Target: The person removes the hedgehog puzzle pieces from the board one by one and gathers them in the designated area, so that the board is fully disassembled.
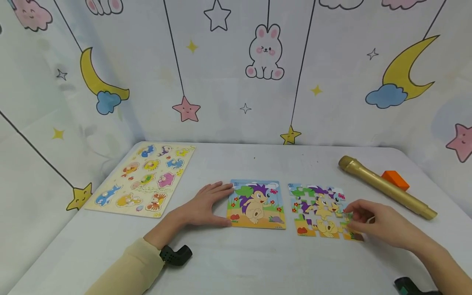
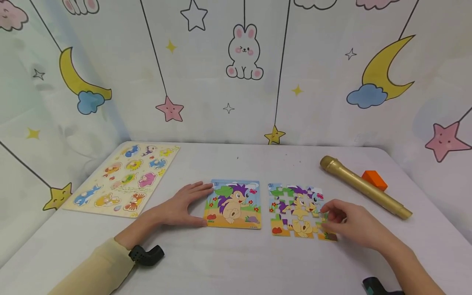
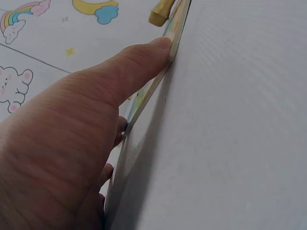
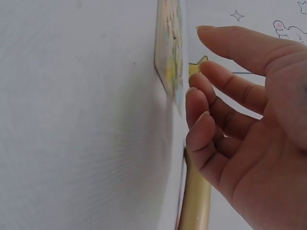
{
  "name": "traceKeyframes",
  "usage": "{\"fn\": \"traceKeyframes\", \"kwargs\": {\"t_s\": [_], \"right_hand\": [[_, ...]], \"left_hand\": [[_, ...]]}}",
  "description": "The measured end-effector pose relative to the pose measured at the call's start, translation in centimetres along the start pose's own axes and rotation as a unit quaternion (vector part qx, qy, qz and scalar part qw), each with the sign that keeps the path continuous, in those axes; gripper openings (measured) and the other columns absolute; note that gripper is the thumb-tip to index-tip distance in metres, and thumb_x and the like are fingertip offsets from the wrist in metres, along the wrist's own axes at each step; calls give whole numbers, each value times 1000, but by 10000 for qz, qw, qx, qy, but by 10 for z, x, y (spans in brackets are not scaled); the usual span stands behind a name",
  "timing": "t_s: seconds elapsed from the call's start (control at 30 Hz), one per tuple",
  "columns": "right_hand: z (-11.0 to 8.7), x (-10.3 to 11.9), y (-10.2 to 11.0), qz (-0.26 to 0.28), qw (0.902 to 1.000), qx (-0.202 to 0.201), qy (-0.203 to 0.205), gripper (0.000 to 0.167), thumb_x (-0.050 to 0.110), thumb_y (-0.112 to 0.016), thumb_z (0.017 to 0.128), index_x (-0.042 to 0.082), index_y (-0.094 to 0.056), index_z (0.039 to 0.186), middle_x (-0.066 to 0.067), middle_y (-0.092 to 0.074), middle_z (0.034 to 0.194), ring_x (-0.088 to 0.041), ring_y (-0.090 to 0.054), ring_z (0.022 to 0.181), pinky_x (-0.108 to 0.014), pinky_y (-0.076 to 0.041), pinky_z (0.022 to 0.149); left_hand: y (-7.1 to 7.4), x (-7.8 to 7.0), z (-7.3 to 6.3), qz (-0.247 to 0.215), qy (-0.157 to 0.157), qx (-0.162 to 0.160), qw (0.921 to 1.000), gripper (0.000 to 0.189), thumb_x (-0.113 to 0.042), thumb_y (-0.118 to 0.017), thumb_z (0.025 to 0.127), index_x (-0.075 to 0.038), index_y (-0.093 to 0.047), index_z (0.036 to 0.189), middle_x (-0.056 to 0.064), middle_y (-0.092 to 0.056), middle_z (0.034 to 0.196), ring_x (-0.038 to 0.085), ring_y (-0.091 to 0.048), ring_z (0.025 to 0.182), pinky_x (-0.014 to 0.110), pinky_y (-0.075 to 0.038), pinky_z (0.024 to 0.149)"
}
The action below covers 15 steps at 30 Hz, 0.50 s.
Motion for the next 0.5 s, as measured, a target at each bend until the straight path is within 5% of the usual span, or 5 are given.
{"fn": "traceKeyframes", "kwargs": {"t_s": [0.3,0.5], "right_hand": [[8,18,9,13,9981,-371,489,32,19,-78,90,6,-66,117,3,-57,88,-8,-54,77,-21,-50,65],[12,34,21,-39,9915,-1001,830,30,11,-78,90,6,-67,117,5,-59,88,-8,-55,78,-18,-52,66]], "left_hand": [[0,0,-2,-61,47,52,10000,93,-55,-75,84,-12,-37,157,3,-28,164,30,-12,153,51,-5,122],[4,-1,-3,-115,191,18,9997,92,-54,-74,85,-14,-36,158,1,-28,164,29,-14,152,52,-12,121]]}}
Point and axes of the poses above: each hand's wrist, its own z-axis towards the middle knuckle, its own y-axis out of the back of the hand, x = y × z, the point moved 7 cm from there along z, towards the middle knuckle
